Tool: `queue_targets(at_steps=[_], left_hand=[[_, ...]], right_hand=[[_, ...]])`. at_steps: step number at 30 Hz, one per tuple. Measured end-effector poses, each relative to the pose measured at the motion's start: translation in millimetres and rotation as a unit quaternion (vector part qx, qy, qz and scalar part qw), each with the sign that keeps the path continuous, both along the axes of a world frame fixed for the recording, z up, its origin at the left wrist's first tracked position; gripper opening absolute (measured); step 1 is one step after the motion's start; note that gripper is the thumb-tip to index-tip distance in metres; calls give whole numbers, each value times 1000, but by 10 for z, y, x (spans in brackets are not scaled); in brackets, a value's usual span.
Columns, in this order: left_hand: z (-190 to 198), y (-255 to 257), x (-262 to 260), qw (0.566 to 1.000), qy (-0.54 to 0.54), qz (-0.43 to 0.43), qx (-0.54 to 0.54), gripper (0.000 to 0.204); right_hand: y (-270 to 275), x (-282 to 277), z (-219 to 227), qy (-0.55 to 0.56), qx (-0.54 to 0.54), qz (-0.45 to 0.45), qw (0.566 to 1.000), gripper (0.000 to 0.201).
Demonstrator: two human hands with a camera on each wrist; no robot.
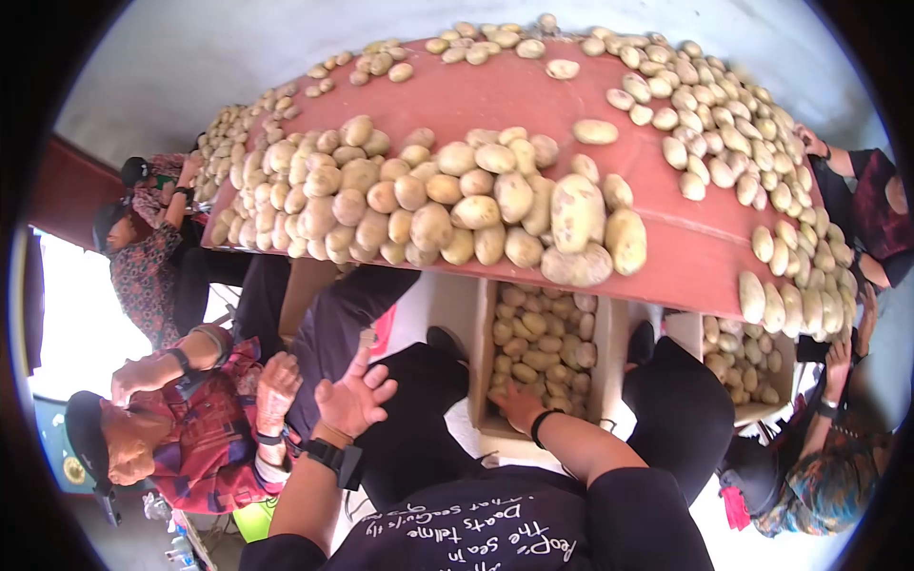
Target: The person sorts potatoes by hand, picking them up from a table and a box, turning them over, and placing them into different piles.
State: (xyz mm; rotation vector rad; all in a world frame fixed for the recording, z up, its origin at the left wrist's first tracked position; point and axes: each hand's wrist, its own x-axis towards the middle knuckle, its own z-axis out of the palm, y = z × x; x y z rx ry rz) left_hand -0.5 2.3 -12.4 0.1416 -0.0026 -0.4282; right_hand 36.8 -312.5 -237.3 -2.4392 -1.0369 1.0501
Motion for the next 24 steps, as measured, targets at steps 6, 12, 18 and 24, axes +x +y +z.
queue_targets(at_steps=[6, 12, 18, 24], left_hand=[[41, -24, 34, 1000, 17, -7, 2, 84], [24, 17, 10, 999, 20, -17, 23, 82], [42, -11, 32, 1000, 10, -21, 9, 76], [15, -54, 38, 1000, 11, -7, -16, 78]], right_hand=[[134, 272, 236, 63, -64, 23, 996, 60], [230, 318, 371, 94, -101, -58, 989, 70], [59, 380, 360, 140, -79, -132, 978, 80], [-240, 372, 149, 114, -63, -170, 977, 77]])
